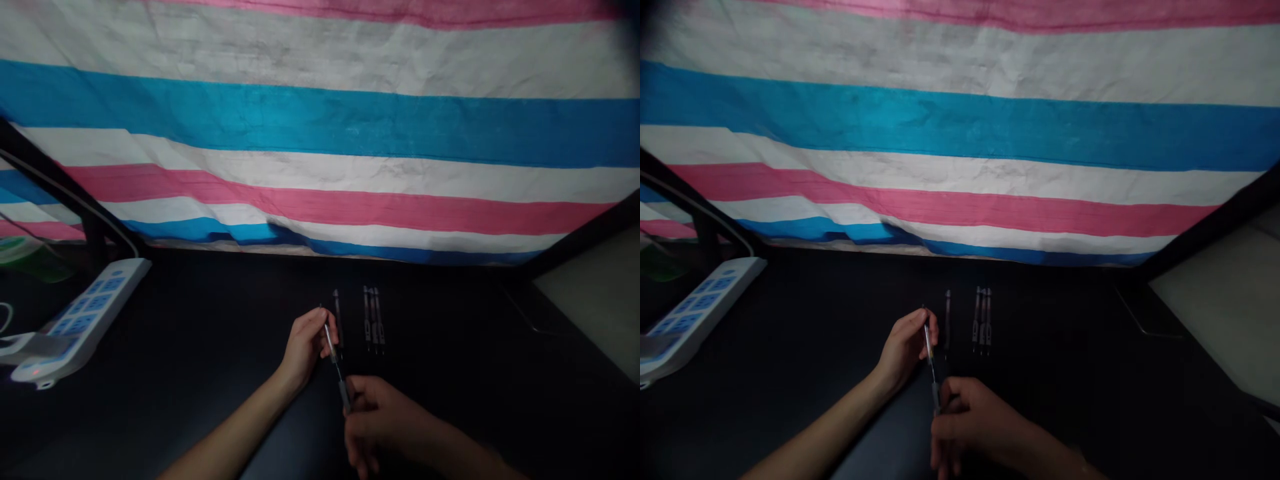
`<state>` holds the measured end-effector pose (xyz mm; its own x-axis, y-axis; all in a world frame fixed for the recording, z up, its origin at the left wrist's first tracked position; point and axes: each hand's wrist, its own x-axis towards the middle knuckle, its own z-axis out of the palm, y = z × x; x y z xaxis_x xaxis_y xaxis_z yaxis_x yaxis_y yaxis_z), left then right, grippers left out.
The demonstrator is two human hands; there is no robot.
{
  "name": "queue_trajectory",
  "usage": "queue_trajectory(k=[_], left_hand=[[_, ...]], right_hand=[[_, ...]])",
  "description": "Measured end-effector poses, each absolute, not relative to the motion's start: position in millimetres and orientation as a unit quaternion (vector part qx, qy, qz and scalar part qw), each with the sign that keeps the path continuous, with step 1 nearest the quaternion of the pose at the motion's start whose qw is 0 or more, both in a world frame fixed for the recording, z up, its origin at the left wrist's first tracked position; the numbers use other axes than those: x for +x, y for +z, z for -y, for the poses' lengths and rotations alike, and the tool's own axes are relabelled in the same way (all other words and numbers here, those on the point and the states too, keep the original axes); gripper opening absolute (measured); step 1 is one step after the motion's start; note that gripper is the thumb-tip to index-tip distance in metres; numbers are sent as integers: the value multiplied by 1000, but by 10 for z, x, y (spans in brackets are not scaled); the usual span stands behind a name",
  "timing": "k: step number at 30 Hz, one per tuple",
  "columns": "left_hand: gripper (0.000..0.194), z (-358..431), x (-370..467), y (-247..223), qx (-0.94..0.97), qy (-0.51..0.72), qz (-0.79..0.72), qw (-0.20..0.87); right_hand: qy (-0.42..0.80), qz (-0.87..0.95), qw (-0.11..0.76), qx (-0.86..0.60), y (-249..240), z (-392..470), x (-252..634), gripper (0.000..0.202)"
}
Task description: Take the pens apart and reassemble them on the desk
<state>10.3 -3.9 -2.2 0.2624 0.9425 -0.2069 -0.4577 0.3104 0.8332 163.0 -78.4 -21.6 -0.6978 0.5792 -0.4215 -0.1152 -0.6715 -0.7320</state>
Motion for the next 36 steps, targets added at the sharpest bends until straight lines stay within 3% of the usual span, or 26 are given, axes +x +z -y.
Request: queue_trajectory(k=[13, 26, 31, 36], left_hand=[[33, -89, -17, 45, 303, 557, -375, 676], [33, 0, 54, 41, 286, 553, -385, 682], [36, 172, 166, 22, 311, 522, -397, 688], [36, 260, 192, 8, 317, 529, -401, 677]], right_hand=[[856, 365, 165, -325, -164, 797, 1660, 29], [859, 351, 161, -335, -130, 780, 1647, 30], [833, 339, 202, -389, -140, 776, 1626, 26], [831, 323, 244, -381, -200, 785, 1616, 38]])
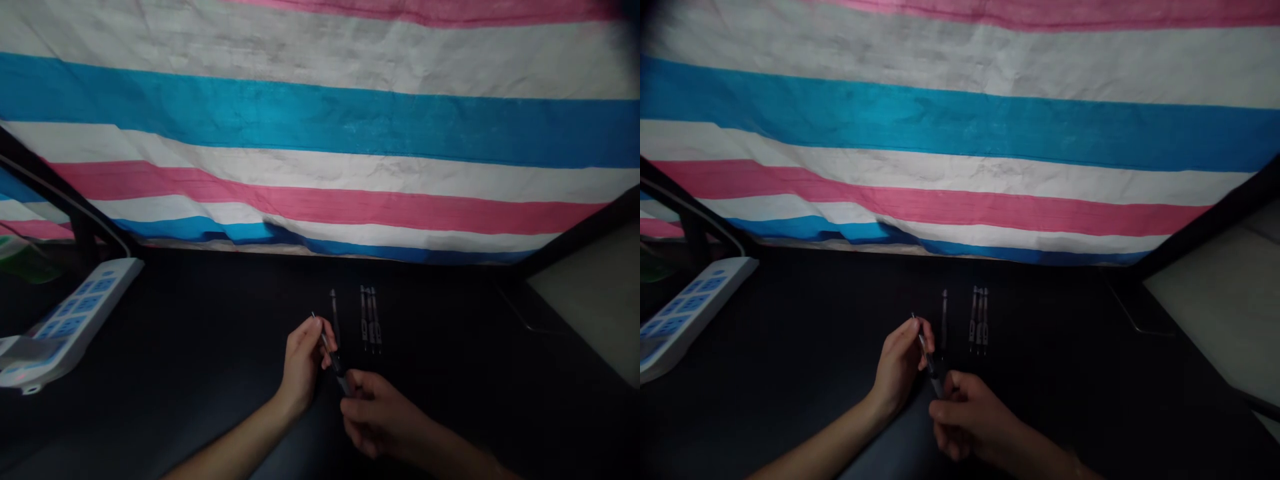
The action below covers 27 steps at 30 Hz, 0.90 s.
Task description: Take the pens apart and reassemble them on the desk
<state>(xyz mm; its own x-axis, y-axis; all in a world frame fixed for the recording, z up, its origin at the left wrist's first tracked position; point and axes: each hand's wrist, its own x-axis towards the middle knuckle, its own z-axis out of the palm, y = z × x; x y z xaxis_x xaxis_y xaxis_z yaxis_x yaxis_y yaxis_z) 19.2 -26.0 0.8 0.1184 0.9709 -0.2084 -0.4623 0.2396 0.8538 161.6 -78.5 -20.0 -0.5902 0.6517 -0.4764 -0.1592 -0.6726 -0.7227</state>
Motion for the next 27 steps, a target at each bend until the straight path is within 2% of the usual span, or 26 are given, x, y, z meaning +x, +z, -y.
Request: queue_trajectory(k=[12, 17, 24, 27], left_hand=[[37, 249, 171, -12, 300, 530, -406, 681], [37, 242, 159, -19, 307, 539, -408, 670], [36, 215, 154, -23, 299, 544, -396, 676], [35, 218, 152, -20, 302, 550, -400, 669]], right_hand=[[862, 273, 266, -334, -264, 778, 1578, 49], [843, 299, 264, -362, -222, 785, 1591, 38], [866, 266, 270, -328, -273, 787, 1604, 48], [856, 278, 270, -342, -220, 769, 1602, 42]])
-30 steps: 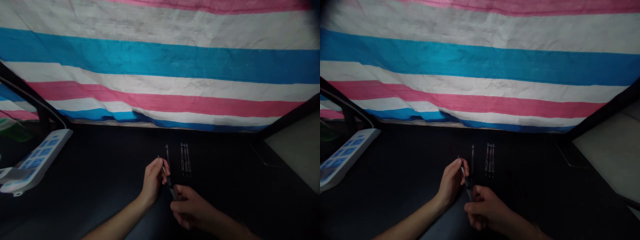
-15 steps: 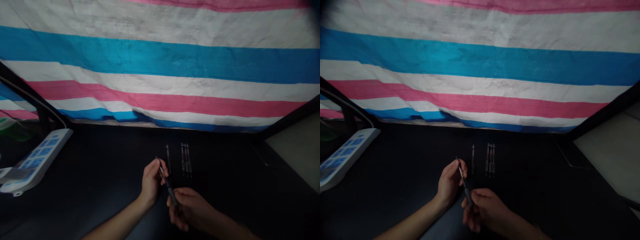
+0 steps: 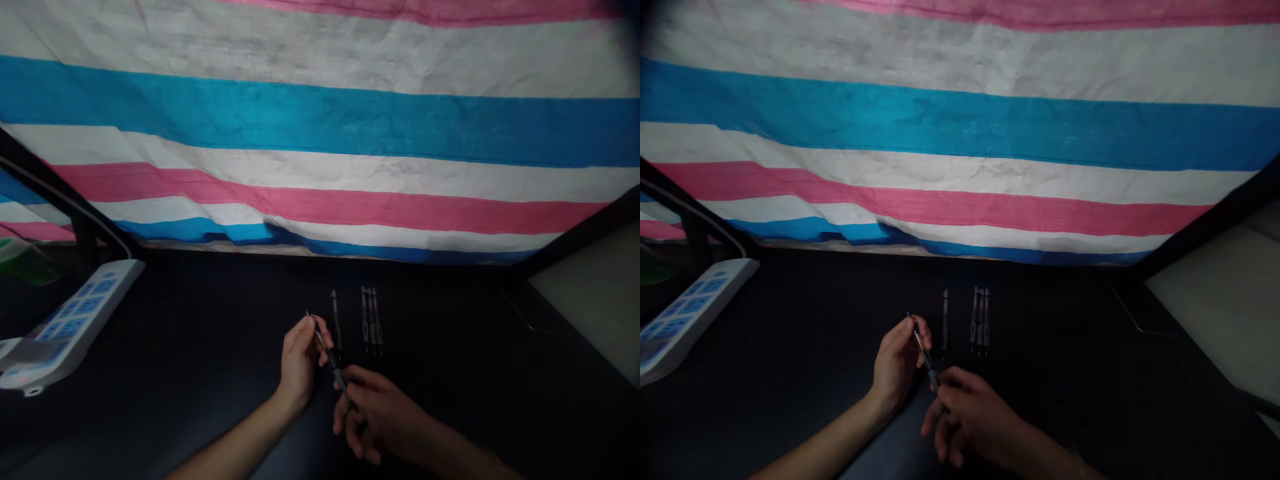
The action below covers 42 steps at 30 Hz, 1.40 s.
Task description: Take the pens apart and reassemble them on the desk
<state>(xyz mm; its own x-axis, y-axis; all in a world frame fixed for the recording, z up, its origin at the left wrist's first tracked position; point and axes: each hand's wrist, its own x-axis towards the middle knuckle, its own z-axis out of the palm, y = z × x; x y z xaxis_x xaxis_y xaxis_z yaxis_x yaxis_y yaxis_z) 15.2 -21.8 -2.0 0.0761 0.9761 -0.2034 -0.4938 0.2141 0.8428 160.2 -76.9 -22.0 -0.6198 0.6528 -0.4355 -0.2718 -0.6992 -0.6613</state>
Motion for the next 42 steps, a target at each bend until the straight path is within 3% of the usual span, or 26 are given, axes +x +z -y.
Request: queue_trajectory(k=[4, 8, 14, 18, 22, 29, 35, 42], left_hand=[[35, 220, 153, -19, 306, 551, -399, 666], [36, 213, 151, -25, 302, 557, -397, 664], [36, 223, 149, -45, 310, 550, -400, 664], [36, 221, 145, -46, 310, 555, -403, 658], [36, 210, 143, -60, 314, 553, -403, 658], [37, 202, 136, -77, 319, 551, -398, 661], [35, 220, 123, -52, 331, 554, -379, 663], [35, 192, 124, -21, 336, 529, -320, 711]], right_hand=[[850, 286, 273, -349, -191, 765, 1604, 36], [864, 265, 271, -332, -220, 773, 1604, 44], [853, 282, 271, -347, -247, 793, 1618, 31], [870, 260, 273, -320, -257, 794, 1633, 40], [840, 292, 277, -363, -237, 798, 1616, 32], [848, 270, 269, -369, -227, 801, 1602, 44], [823, 322, 269, -384, -219, 808, 1616, 39], [853, 325, 252, -322, -283, 758, 1660, 45]])
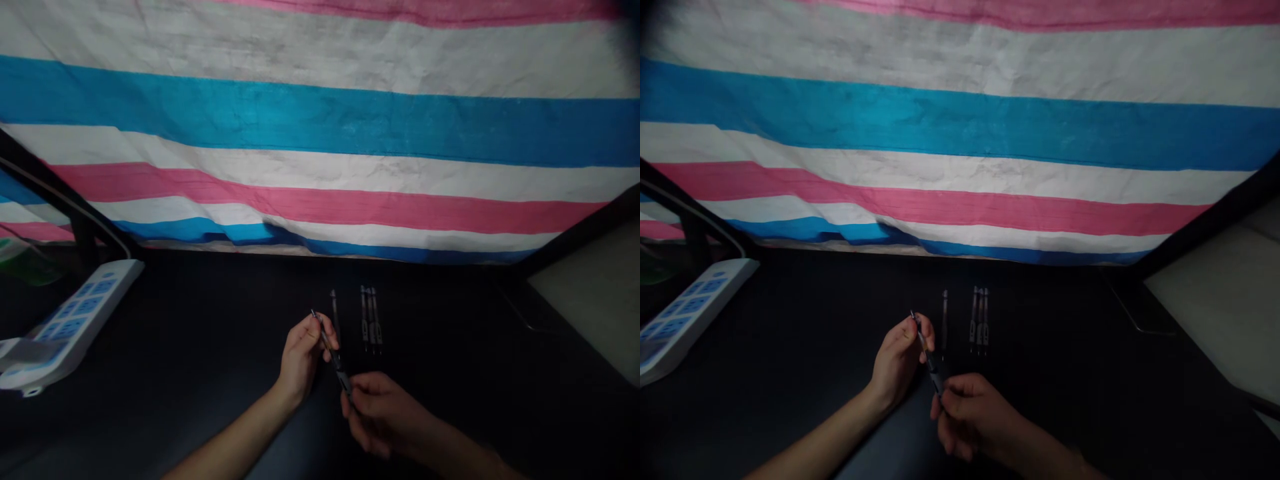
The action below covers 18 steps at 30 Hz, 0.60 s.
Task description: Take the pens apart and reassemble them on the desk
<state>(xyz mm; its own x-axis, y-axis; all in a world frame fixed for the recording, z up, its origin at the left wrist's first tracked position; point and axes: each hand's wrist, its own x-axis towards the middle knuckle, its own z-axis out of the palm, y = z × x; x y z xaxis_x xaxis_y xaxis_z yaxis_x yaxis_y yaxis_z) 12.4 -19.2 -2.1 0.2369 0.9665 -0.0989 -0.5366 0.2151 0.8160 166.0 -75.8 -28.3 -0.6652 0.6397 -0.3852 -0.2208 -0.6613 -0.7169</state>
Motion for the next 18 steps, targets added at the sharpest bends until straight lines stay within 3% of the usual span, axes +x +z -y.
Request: queue_trajectory(k=[5, 15, 18], left_hand=[[32, 165, 95, -1, 386, 521, -306, 698], [59, 104, 58, 29, 413, 545, -356, 636], [52, 68, 48, 15, 423, 554, -354, 624]], right_hand=[[818, 348, 306, -340, -280, 723, 1684, 41], [779, 370, 347, -370, -223, 663, 1688, 37], [775, 370, 352, -373, -223, 642, 1705, 34]])
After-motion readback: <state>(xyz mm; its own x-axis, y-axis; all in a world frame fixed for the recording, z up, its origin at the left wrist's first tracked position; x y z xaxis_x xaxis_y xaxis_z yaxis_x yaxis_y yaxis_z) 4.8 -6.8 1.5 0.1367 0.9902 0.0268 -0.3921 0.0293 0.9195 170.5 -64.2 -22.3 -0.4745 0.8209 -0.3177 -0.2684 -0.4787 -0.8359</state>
